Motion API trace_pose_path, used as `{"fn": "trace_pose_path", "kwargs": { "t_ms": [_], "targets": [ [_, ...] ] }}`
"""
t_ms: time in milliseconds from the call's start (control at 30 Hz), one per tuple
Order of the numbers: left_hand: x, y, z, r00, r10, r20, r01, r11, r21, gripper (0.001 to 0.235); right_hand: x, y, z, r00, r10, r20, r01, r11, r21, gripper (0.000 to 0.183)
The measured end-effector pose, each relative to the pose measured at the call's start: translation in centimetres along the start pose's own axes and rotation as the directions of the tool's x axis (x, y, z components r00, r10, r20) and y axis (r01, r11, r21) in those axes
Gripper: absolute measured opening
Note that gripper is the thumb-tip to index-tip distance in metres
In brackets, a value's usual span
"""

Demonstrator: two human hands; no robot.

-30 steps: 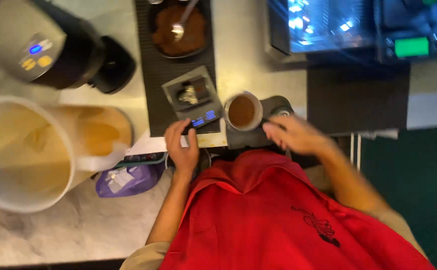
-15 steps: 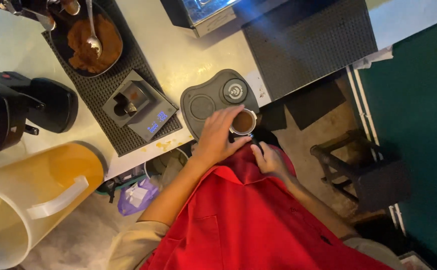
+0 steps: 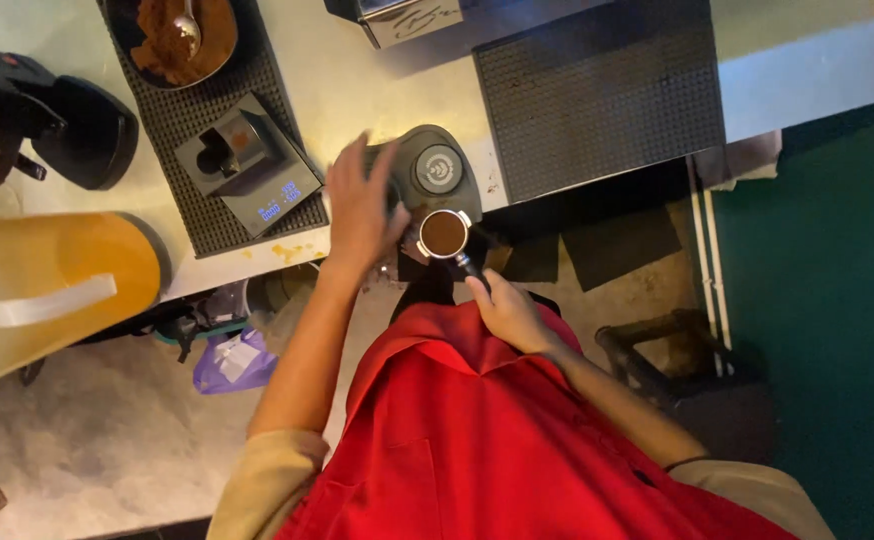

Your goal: Preparing espresso by grinding beans, weighing grounds, tamping, and brewing using a professional machine.

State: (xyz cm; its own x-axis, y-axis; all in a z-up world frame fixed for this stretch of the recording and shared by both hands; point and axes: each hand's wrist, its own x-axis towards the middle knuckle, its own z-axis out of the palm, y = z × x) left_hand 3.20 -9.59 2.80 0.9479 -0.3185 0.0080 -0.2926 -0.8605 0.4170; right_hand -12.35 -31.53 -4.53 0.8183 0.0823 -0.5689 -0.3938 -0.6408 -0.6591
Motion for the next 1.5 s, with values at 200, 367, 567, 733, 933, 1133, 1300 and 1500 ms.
{"fn": "trace_pose_path", "kwargs": {
  "t_ms": [200,367,567,733,933,1133,1300,1500],
  "targets": [
    [6.6,-0.5,6.9,0.875,0.08,0.478,-0.244,0.925,0.292,0.088,0.8,0.4,-1.7,0.994,-0.005,0.106,0.006,1.0,-0.007,0.049],
    [3.9,3.7,-0.7,0.908,0.037,0.418,-0.128,0.973,0.193,0.081,1.4,1.7,-1.6,0.985,-0.115,0.126,0.123,0.991,-0.06,0.043],
    [-2.7,6.3,-4.7,0.89,-0.085,0.448,0.127,0.99,-0.064,0.083,1.2,-0.6,-4.3,0.98,-0.037,0.196,0.044,0.998,-0.033,0.048],
    [-4.2,5.1,-1.5,0.896,-0.11,0.429,0.167,0.981,-0.097,0.077,1.2,-1.4,-5.2,0.975,-0.027,0.223,0.041,0.998,-0.057,0.046],
    [-3.3,6.3,1.7,0.954,-0.152,0.26,0.072,0.954,0.292,0.067,1.9,-0.5,-4.9,0.969,-0.009,0.247,0.037,0.994,-0.106,0.049],
    [-3.3,7.4,-0.8,0.917,0.284,0.281,-0.355,0.903,0.244,0.01,2.2,-0.7,-5.1,0.966,0.012,0.26,0.026,0.989,-0.145,0.049],
    [-3.1,6.0,1.4,0.882,-0.054,0.468,-0.019,0.989,0.15,0.059,2.5,-0.1,-5.2,0.964,0.001,0.266,0.036,0.99,-0.136,0.049],
    [-2.7,7.9,-2.7,0.906,0.082,0.416,-0.147,0.981,0.126,0.072,1.3,-2.9,-6.6,0.96,0.012,0.279,0.02,0.994,-0.11,0.046]
  ]
}}
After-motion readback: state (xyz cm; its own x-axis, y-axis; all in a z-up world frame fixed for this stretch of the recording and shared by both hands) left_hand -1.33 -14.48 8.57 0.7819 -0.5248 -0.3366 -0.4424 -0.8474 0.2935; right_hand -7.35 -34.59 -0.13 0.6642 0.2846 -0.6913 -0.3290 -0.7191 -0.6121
